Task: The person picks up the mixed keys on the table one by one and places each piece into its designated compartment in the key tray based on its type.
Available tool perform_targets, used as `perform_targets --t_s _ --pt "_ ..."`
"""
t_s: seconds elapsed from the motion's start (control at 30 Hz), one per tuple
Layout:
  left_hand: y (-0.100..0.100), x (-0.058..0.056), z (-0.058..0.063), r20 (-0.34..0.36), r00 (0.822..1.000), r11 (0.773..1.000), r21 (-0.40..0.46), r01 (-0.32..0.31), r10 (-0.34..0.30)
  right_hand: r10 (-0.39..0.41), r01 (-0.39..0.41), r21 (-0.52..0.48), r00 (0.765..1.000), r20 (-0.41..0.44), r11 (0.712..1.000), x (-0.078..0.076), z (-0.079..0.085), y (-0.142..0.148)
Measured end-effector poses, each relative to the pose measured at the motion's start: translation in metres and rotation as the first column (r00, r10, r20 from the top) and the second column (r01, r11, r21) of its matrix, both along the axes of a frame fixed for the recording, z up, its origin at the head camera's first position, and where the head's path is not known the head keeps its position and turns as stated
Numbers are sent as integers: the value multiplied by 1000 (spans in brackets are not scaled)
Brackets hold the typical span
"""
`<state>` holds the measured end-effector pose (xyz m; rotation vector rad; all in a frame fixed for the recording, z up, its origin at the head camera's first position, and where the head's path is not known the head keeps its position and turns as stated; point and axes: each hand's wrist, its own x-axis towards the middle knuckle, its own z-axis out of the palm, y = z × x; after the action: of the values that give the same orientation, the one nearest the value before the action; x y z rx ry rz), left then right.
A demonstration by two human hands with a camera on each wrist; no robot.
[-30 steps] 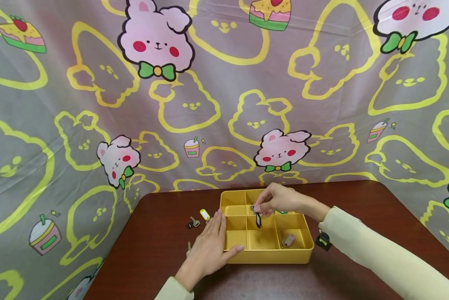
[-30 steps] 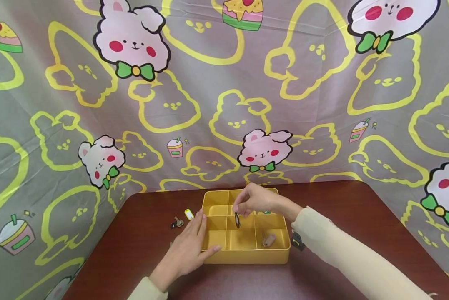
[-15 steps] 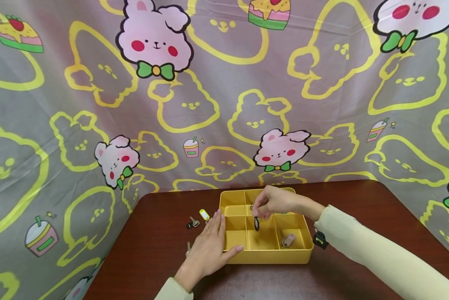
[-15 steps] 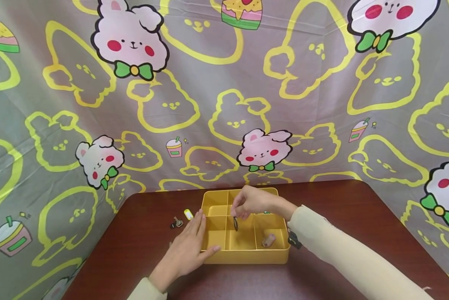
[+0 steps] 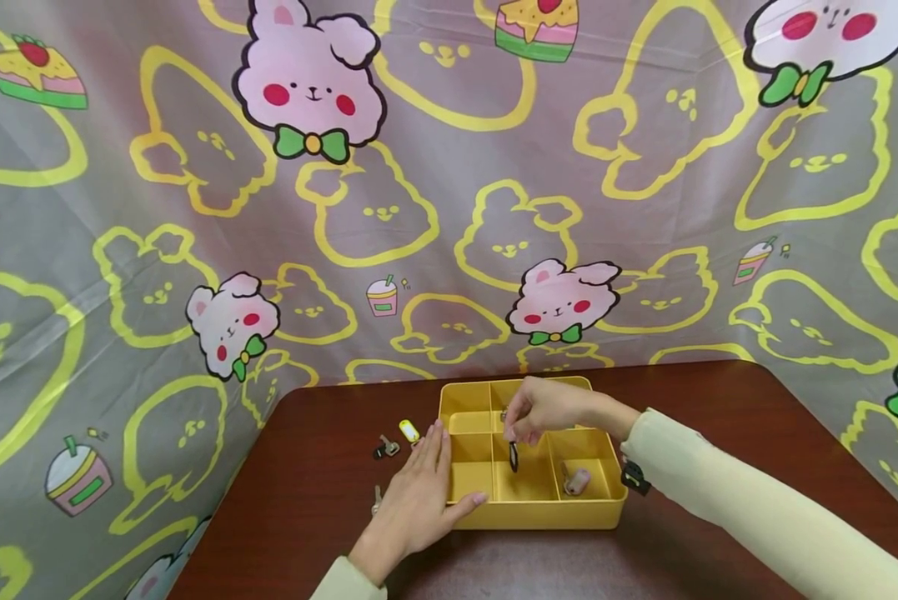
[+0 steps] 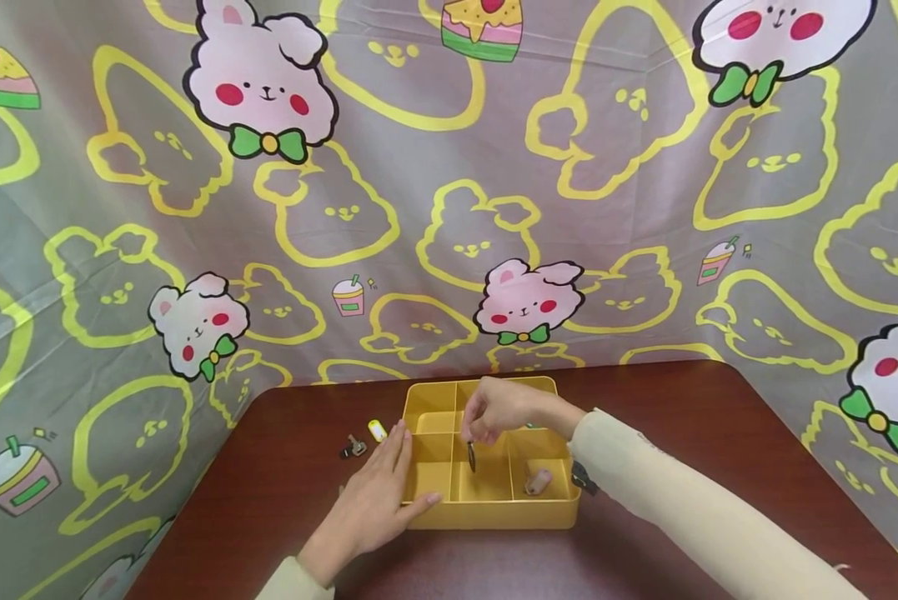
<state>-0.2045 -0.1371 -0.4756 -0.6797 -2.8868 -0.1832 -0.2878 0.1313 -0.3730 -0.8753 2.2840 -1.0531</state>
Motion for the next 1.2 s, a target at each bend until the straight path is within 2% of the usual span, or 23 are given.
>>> perform_targets --t_s 0.6,1.2 --pt "0 2 1 -4 1000 1000 -13 3 -3 33 -33 97 999 5 995 1 -17 -15" --pt "0 2 2 3 1000 1000 -15 0 0 11 -6 166 999 -31 986 4 -22 -20"
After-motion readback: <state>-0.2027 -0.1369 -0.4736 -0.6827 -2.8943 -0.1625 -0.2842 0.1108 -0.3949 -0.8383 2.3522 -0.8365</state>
